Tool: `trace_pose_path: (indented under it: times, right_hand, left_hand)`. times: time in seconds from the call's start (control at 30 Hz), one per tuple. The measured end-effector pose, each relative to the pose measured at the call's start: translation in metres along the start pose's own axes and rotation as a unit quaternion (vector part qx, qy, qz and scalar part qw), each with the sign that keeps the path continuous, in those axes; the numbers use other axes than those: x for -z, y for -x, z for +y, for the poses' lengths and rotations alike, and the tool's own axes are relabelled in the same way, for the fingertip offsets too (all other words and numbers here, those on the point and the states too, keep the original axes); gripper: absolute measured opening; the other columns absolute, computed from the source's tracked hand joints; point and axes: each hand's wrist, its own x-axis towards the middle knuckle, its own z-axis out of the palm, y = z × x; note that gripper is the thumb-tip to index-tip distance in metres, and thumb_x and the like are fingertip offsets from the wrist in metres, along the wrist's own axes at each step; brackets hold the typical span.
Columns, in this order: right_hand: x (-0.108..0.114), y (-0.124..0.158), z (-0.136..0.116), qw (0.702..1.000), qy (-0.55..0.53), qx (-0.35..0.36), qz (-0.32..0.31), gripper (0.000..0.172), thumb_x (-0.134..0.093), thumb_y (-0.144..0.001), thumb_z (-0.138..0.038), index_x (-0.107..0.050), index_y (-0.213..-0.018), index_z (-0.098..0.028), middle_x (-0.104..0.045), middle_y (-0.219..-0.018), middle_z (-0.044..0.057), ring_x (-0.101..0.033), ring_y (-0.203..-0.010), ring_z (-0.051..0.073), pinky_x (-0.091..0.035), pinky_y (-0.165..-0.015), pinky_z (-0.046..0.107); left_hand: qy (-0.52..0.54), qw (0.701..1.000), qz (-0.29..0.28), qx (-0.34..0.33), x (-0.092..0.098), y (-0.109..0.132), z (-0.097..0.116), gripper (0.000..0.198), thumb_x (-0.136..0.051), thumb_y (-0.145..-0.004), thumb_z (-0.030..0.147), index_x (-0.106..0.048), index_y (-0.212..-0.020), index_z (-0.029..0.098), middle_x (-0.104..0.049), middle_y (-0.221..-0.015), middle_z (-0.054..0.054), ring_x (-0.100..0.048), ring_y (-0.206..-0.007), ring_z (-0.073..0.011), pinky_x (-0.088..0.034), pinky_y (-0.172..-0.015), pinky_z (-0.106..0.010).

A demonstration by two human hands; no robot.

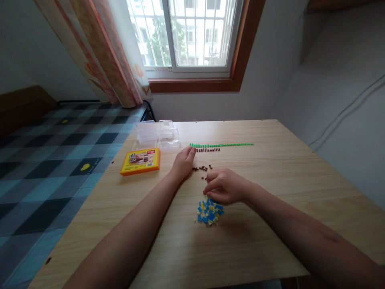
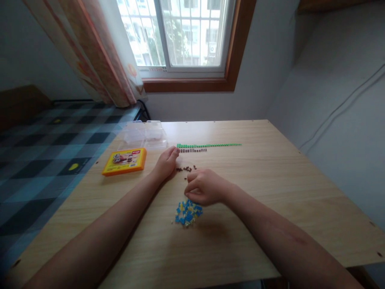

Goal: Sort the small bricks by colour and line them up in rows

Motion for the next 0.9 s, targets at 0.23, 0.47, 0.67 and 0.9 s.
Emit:
trace_pose_path:
  times: [0.23, 0.47, 0.67, 0.9]
  right_hand:
    - [0.009, 0.005, 0.002, 0.999, 0.006, -0.03, -0.028, 0.024, -0.059, -0.086, -0.023, -0.065, -0.063, -0.018, -0.059, -0.067, 0.0, -0.051, -0.064, 0.011, -0.038, -0.063, 0.025]
    - [0.024, 0.018, 0.025, 0.989, 0.058, -0.126, 0.04, 0.027, -0.058, -0.088, -0.021, -0.066, -0.063, -0.018, -0.061, -0.066, 0.0, -0.051, -0.059, 0.01, -0.037, -0.06, 0.025]
    - [0.016, 0.017, 0.033, 0.985, 0.073, -0.133, 0.08, 0.021, -0.062, -0.091, -0.033, -0.077, -0.102, -0.021, -0.069, -0.079, 0.002, -0.059, -0.069, 0.013, -0.042, -0.066, 0.026]
    - [0.008, 0.015, 0.025, 0.992, 0.091, -0.079, 0.048, 0.029, -0.058, -0.086, -0.015, -0.076, -0.107, -0.023, -0.069, -0.081, 0.002, -0.058, -0.07, 0.013, -0.043, -0.067, 0.026]
  left_hand:
    - [0.027, 0.999, -0.019, -0.007, 0.011, 0.007, 0.001, 0.035, -0.037, -0.097, 0.043, -0.043, -0.071, 0.021, -0.052, -0.07, 0.0, -0.05, -0.071, -0.0178, -0.039, -0.067, -0.03]
    - [-0.026, 0.998, -0.054, -0.007, 0.011, 0.004, 0.003, 0.026, -0.05, -0.089, 0.038, -0.044, -0.07, 0.021, -0.049, -0.066, 0.002, -0.047, -0.066, -0.0167, -0.035, -0.062, -0.03]
    - [-0.042, 0.998, -0.051, -0.016, 0.01, 0.004, 0.003, 0.022, -0.054, -0.086, 0.032, -0.045, -0.069, 0.021, -0.049, -0.066, 0.003, -0.047, -0.064, -0.0159, -0.035, -0.062, -0.03]
    - [-0.013, 0.999, -0.037, 0.003, 0.009, 0.002, 0.0, 0.022, -0.054, -0.087, 0.033, -0.047, -0.07, 0.021, -0.049, -0.065, 0.003, -0.046, -0.064, -0.0152, -0.036, -0.063, -0.029]
